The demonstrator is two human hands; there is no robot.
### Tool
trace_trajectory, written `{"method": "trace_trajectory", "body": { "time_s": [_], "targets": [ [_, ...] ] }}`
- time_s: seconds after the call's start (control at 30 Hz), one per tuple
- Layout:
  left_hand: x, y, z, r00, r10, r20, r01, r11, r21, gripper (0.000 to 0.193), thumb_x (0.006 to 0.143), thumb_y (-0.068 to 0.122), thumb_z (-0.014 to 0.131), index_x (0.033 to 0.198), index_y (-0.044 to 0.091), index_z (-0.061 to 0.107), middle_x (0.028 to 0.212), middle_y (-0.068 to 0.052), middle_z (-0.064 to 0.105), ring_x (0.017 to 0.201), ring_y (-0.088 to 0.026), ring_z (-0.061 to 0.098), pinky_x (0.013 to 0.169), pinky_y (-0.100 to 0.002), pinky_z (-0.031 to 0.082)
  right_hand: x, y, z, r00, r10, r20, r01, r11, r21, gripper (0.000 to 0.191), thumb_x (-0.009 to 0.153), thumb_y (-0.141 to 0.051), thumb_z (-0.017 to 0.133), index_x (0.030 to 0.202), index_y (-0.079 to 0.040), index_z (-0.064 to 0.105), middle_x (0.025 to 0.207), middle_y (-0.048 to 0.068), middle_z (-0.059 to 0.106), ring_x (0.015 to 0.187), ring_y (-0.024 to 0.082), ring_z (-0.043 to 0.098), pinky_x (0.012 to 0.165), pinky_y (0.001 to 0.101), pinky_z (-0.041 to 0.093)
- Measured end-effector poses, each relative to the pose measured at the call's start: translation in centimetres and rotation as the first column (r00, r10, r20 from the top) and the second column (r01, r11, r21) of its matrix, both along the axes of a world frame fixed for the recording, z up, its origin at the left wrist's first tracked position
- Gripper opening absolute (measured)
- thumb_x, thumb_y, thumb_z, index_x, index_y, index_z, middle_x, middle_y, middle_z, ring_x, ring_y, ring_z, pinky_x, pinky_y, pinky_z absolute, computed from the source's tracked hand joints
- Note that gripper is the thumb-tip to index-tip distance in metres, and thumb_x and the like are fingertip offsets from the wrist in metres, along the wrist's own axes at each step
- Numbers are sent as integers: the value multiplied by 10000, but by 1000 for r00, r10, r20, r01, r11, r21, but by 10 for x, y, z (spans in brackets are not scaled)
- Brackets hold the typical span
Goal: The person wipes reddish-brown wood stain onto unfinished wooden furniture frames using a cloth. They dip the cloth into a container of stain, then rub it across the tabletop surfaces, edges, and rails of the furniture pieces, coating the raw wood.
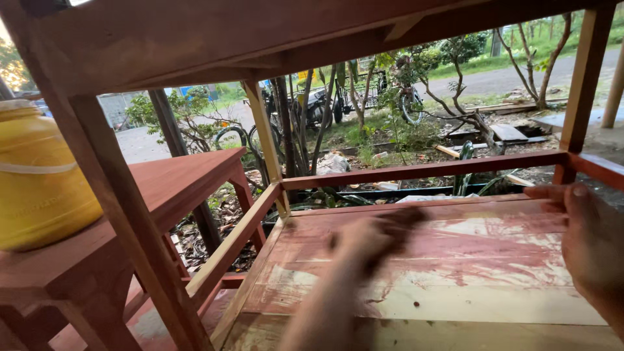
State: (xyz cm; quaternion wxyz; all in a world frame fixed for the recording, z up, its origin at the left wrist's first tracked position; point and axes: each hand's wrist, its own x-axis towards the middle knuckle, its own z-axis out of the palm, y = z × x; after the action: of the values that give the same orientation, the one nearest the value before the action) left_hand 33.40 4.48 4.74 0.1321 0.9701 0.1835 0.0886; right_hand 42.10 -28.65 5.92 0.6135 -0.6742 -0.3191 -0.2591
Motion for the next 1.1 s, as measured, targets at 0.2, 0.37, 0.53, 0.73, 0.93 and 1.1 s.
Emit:
{"method": "trace_trajectory", "body": {
  "time_s": [0.2, 0.37, 0.53, 0.73, 0.93, 1.1],
  "targets": [
    [-57, 127, -18, 812, 551, 193, -535, 835, -132, 358, 1045, 325, 470, 1034, 136, 774, 942, -127, 795, 792, -228, 747, 891, -349, 571, 27, -9, 0, 947, -205, 247, 247, 956, -155, 527, 1230, -358, 351, 1135, 12, 713, 949, 145, 668, 894, 248, 645, 851, 398, 485],
    [-36, 134, -18, 724, 666, 181, -655, 746, -122, 358, 956, 257, 506, 1185, 97, 729, 1248, -160, 684, 1182, -332, 643, 1004, -429, 523, 53, -38, -12, 798, -297, 524, 372, 928, -39, 440, 1257, -270, 393, 1072, 9, 678, 1032, 146, 677, 934, 246, 627, 890, 342, 478],
    [22, 60, -25, 977, 192, 91, -208, 948, 242, 309, 953, 241, 516, 1119, 149, 760, 1363, -78, 621, 1217, -280, 625, 906, -449, 571, 39, -39, -16, 876, -287, 387, 279, 957, 76, 453, 1296, -264, 421, 1051, 37, 654, 1056, 153, 684, 877, 223, 621, 862, 322, 507],
    [132, -115, -26, 984, -126, 129, 134, 990, -54, 378, 836, 391, 758, 1144, 172, 757, 1158, -88, 750, 1042, -269, 723, 843, -394, 589, 15, -42, 0, 857, -336, 391, 355, 935, 26, 417, 1214, -226, 410, 1023, 23, 686, 983, 163, 703, 834, 219, 655, 802, 321, 515],
    [189, -247, -26, 851, -448, 274, 476, 879, -40, 449, 795, 465, 645, 1175, 265, 775, 1192, -65, 753, 1120, -258, 683, 952, -401, 502, 12, -42, -5, 837, -372, 400, 443, 892, -96, 405, 1226, -206, 433, 1010, -20, 720, 949, 140, 702, 848, 239, 688, 809, 349, 543],
    [203, -242, -12, 909, -356, 216, 368, 930, -17, 426, 855, 433, 562, 1205, 297, 765, 1242, -69, 726, 1166, -270, 671, 1018, -531, 400, 14, -46, -11, 800, -419, 430, 509, 853, -117, 406, 1208, -208, 417, 1014, -53, 738, 930, 119, 701, 857, 266, 683, 819, 374, 534]
  ]
}}
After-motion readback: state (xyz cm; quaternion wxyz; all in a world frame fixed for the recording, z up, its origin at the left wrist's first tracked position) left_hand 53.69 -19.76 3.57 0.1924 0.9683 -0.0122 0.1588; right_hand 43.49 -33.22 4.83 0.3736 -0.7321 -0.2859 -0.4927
